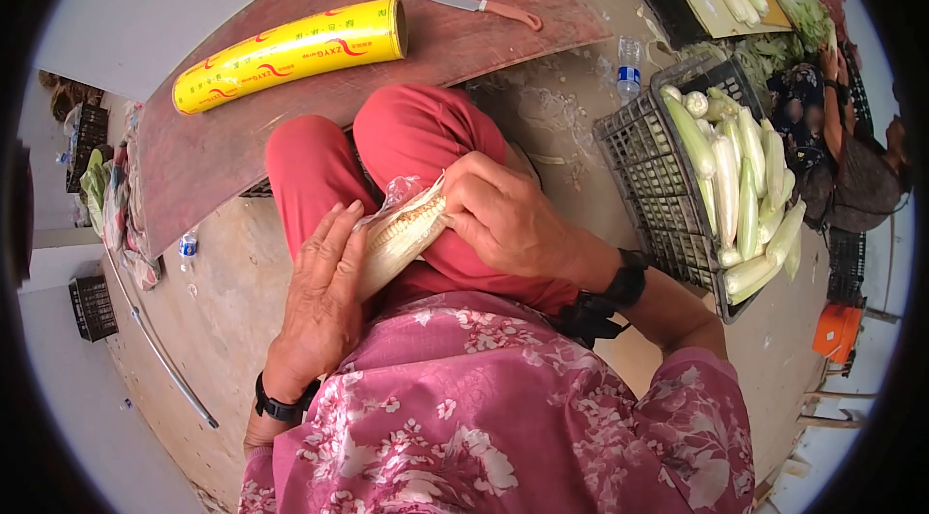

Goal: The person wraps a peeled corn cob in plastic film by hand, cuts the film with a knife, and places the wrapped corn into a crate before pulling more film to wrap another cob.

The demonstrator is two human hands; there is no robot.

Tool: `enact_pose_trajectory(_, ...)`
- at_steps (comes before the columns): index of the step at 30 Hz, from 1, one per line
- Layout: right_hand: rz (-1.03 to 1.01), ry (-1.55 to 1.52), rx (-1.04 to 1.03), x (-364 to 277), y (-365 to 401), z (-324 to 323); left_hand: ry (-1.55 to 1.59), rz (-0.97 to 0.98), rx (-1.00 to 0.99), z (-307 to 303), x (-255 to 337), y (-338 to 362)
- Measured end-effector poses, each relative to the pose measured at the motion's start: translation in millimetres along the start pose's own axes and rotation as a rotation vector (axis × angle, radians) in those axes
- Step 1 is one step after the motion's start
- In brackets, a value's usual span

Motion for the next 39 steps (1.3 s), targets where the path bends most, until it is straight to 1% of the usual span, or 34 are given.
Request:
enact_pose_trajectory(2,-0.002,0.014,0.025,7.4,-0.4,2.5,0.001,-0.002,0.004,-0.5,-0.4,-0.6)
enact_pose_trajectory(5,0.130,-0.023,0.040,3.4,-5.4,2.2,0.005,-0.001,0.007,-0.7,-0.8,-1.2)
enact_pose_trajectory(8,0.203,0.044,0.069,8.7,-8.9,6.3,-0.002,0.014,0.012,0.4,-0.8,-0.5)
enact_pose_trajectory(11,0.208,0.050,0.059,5.7,-12.6,7.8,-0.003,0.005,0.020,0.7,-0.3,1.2)
enact_pose_trajectory(14,0.172,0.186,0.107,11.9,-14.9,4.1,0.019,0.003,0.031,0.0,-0.1,0.0)
enact_pose_trajectory(18,0.316,0.140,0.253,15.4,-17.5,-11.6,0.044,-0.007,0.031,-1.1,-0.4,1.3)
enact_pose_trajectory(21,0.225,0.099,0.235,-2.8,-21.4,-21.5,0.060,-0.003,0.041,0.2,-0.7,1.0)
enact_pose_trajectory(24,0.121,0.053,-0.007,-27.4,-22.2,-16.0,0.074,0.009,0.058,1.2,-1.6,1.4)
enact_pose_trajectory(27,-0.033,0.100,-0.116,-28.3,-20.8,0.0,0.072,0.013,0.059,3.2,-3.2,2.1)
enact_pose_trajectory(31,0.032,0.123,-0.179,-19.6,-19.6,9.7,0.060,0.010,0.048,2.5,-2.8,2.7)
enact_pose_trajectory(34,-0.012,0.114,-0.186,-17.5,-20.4,11.3,0.062,0.007,0.039,1.4,-1.6,2.3)
enact_pose_trajectory(39,0.073,-0.014,-0.159,-13.7,-23.3,13.4,0.065,0.015,0.048,1.6,-2.3,1.6)
Point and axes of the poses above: each hand's wrist, its own y-axis away from the middle knuckle, its own z-axis out of the palm, x = y × z, the point moved 2 cm from there along -y, towards the middle knuckle, and after that the axes turned 2 degrees about x, right-handed, at the moved point
